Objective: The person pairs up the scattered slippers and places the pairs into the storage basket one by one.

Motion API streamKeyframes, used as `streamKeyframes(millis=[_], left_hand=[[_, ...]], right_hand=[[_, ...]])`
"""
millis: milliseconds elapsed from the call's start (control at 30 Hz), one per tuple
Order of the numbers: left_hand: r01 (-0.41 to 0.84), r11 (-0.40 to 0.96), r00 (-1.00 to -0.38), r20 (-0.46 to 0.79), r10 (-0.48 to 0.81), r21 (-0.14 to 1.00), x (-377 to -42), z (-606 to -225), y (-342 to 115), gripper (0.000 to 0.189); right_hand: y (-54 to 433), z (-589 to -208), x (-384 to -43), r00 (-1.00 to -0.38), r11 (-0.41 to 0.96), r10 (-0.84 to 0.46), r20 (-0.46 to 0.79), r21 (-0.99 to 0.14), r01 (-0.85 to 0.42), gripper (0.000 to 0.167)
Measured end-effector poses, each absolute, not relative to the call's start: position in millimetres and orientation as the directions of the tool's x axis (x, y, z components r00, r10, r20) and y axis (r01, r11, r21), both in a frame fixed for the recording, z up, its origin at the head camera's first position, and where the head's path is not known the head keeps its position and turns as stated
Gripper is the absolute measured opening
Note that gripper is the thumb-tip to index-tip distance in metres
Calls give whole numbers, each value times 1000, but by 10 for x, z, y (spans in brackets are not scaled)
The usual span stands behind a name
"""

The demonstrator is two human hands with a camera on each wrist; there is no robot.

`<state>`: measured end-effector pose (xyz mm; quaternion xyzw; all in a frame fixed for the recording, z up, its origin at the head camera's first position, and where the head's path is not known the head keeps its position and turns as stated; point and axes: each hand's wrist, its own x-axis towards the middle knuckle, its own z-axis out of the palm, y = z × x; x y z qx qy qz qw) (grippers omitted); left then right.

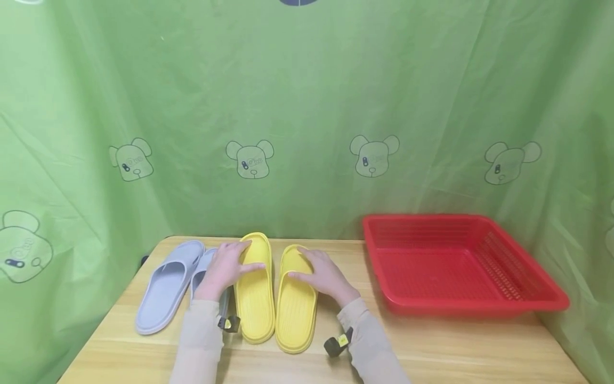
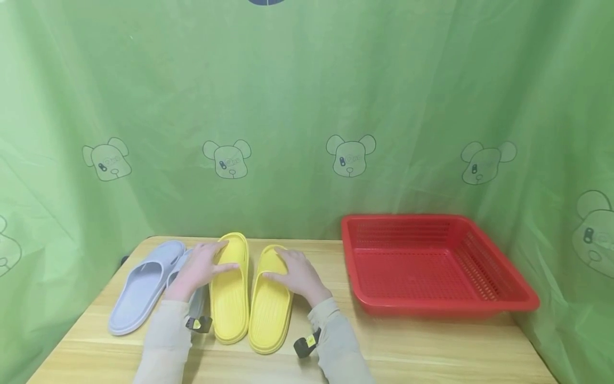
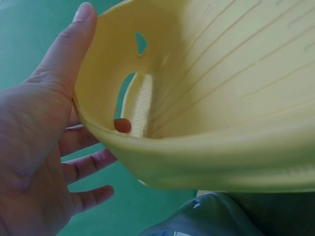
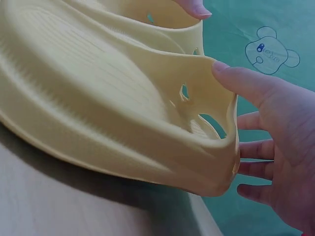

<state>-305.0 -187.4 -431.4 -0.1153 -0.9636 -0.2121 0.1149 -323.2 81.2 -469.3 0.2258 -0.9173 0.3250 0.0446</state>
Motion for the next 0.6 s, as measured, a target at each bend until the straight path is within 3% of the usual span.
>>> streamKeyframes(millis=[333, 600], left_hand=[[310, 881, -914, 367, 173, 358, -2996, -4241, -1867, 86], [317, 886, -913, 362, 187, 339, -2942, -4169, -1878, 90]], right_hand=[[822, -4534, -3164, -887, 700, -381, 261, -545, -461, 83], [846, -4385, -3110, -881, 706, -374, 290, -527, -473, 86]])
